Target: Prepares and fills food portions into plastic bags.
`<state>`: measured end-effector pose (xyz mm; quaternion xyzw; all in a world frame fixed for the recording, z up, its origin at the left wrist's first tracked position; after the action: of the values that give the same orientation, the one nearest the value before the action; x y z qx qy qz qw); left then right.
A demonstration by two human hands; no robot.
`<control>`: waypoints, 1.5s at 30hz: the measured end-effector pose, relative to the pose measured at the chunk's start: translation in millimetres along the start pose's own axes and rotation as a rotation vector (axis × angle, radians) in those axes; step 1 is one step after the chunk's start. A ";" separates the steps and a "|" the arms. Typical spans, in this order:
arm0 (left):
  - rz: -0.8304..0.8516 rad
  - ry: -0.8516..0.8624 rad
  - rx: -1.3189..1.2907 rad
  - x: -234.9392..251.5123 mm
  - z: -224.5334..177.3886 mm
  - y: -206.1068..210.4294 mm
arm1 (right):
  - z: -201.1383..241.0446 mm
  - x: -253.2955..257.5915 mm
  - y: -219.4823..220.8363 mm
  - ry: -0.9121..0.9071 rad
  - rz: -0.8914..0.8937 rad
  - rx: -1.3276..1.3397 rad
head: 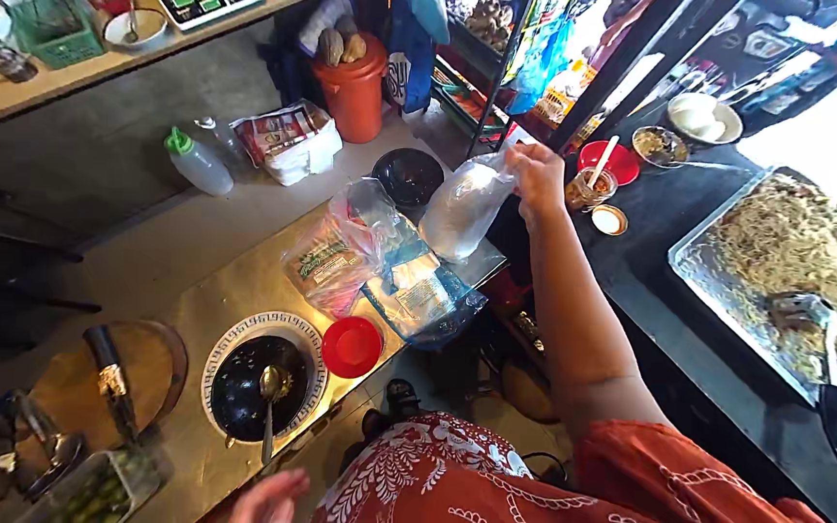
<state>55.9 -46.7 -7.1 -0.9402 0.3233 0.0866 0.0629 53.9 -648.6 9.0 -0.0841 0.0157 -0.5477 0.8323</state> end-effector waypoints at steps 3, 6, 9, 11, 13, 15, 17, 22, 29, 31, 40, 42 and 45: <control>0.162 -0.012 0.111 43.3 -28.5 30.2 | 56.3 -24.8 1.7 -0.229 0.007 0.129; 0.324 -0.018 0.046 85.5 -48.4 61.5 | 109.0 -88.8 4.9 -0.432 0.208 0.173; 0.473 -0.161 -0.276 129.9 -66.0 89.9 | 129.1 -187.2 10.0 -0.592 0.503 0.076; 0.456 -0.292 -0.488 160.8 -73.5 105.7 | 118.7 -240.6 13.3 -0.644 0.668 0.047; 0.403 -0.363 -0.657 189.9 -74.1 112.3 | 100.0 -280.7 14.9 -0.685 0.833 0.043; 0.421 -0.318 -0.675 213.7 -69.8 111.7 | 82.6 -306.1 13.9 -0.691 0.944 0.025; 0.484 -0.238 -0.631 223.6 -72.4 109.3 | 63.5 -317.3 11.7 -0.669 1.012 0.033; 0.641 -0.132 -0.428 230.8 -83.0 100.5 | 18.7 -316.1 3.9 -0.626 1.021 0.017; 0.276 0.331 0.100 208.2 -79.9 81.0 | -19.9 -272.6 30.7 -0.143 0.664 0.397; 0.194 0.461 0.252 198.3 -69.6 81.1 | -15.7 -260.1 47.0 -0.124 0.632 0.297; -0.022 0.650 0.717 175.5 -52.0 56.2 | 28.6 -182.9 106.1 -0.001 0.691 0.195; -0.117 0.688 0.788 170.7 -63.7 46.4 | 18.5 -151.6 131.1 0.076 0.470 0.145; -0.244 0.762 0.838 159.6 -85.9 33.2 | -2.7 -115.8 160.9 -0.006 0.241 -0.080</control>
<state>169.7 -183.0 42.3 -0.8304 0.2189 -0.4013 0.3185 153.6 -481.0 -26.5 -0.1164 0.0449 -0.4425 0.8880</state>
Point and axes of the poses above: each hand's wrist, its own x-axis towards the middle knuckle, its own y-axis out of the palm, z = x × y, the point moved 2 cm from there along x, towards the middle knuckle, and after that the axes turned 1 degree about -x, right-handed, at the moved point
